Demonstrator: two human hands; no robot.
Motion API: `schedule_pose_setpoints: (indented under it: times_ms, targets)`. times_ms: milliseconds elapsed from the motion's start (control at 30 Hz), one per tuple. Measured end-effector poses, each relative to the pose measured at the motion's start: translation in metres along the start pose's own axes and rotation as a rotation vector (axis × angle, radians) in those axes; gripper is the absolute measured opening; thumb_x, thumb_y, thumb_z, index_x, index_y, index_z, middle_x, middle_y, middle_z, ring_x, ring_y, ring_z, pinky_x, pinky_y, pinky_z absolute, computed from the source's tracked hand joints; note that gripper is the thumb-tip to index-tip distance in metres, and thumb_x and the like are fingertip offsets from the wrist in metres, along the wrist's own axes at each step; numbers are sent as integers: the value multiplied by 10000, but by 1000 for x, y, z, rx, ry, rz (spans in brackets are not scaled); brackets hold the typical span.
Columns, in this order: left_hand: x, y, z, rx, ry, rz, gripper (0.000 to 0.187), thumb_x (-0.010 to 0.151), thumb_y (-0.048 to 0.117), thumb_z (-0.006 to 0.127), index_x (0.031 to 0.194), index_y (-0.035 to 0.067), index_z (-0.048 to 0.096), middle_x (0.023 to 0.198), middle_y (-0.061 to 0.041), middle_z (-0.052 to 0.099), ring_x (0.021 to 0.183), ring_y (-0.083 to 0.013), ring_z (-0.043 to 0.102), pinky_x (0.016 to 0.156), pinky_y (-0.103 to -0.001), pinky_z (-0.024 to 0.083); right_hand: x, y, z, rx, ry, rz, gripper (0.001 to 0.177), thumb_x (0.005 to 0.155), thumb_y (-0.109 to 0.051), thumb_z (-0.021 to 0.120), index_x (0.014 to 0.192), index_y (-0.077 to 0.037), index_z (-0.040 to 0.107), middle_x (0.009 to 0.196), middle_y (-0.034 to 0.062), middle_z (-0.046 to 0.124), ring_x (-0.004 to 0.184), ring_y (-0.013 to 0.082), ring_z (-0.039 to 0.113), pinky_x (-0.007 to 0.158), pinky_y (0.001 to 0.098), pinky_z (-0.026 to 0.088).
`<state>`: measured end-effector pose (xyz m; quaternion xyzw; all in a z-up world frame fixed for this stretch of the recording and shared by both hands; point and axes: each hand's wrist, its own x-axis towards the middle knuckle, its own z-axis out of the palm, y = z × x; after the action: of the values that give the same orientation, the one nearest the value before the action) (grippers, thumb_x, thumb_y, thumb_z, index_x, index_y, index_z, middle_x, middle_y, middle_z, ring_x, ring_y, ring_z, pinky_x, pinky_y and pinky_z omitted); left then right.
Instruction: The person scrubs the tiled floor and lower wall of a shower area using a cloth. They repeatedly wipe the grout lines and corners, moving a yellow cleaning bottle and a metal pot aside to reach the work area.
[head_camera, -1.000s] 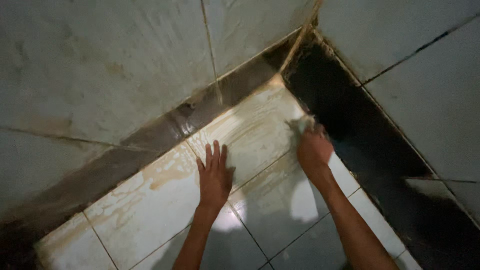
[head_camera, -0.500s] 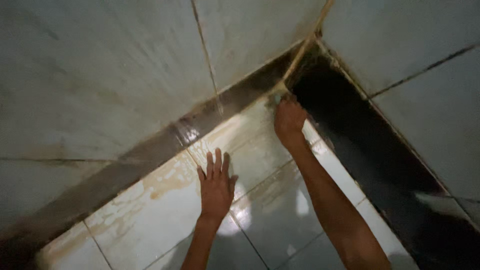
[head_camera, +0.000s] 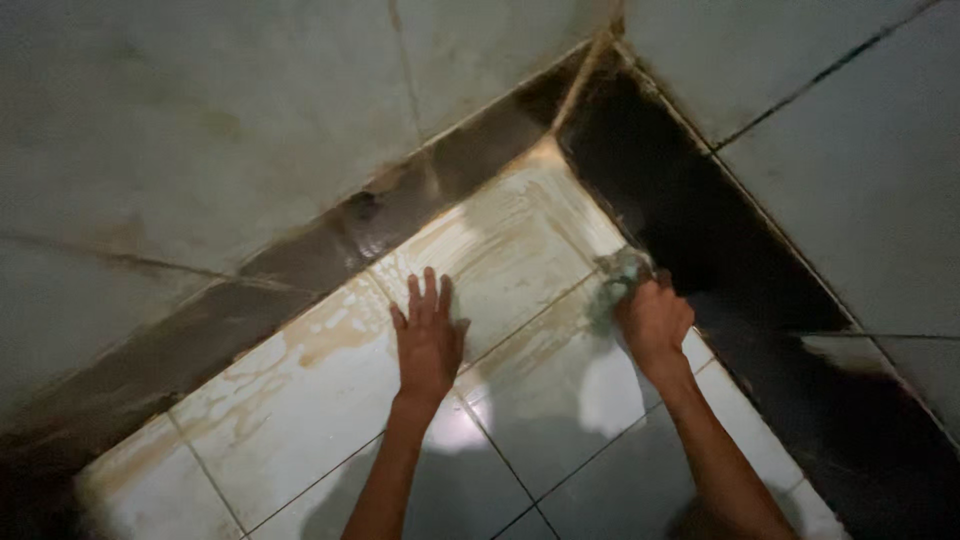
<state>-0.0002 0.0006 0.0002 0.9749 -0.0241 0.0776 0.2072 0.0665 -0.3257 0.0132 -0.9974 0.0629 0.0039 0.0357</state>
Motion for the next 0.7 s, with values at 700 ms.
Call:
schedule_pose_setpoints:
  times_ms: [700]
  targets:
    - [-103, -78, -47, 55, 23, -293, 757, 964, 449, 613, 1573, 90, 341, 1684, -168, 183, 1545, -423, 155, 1133, -723, 240, 2, -162, 69, -113, 243, -1017, 491, 891, -86, 538, 1344, 102, 555, 1292, 299, 635, 1106, 399, 650, 923, 481, 569]
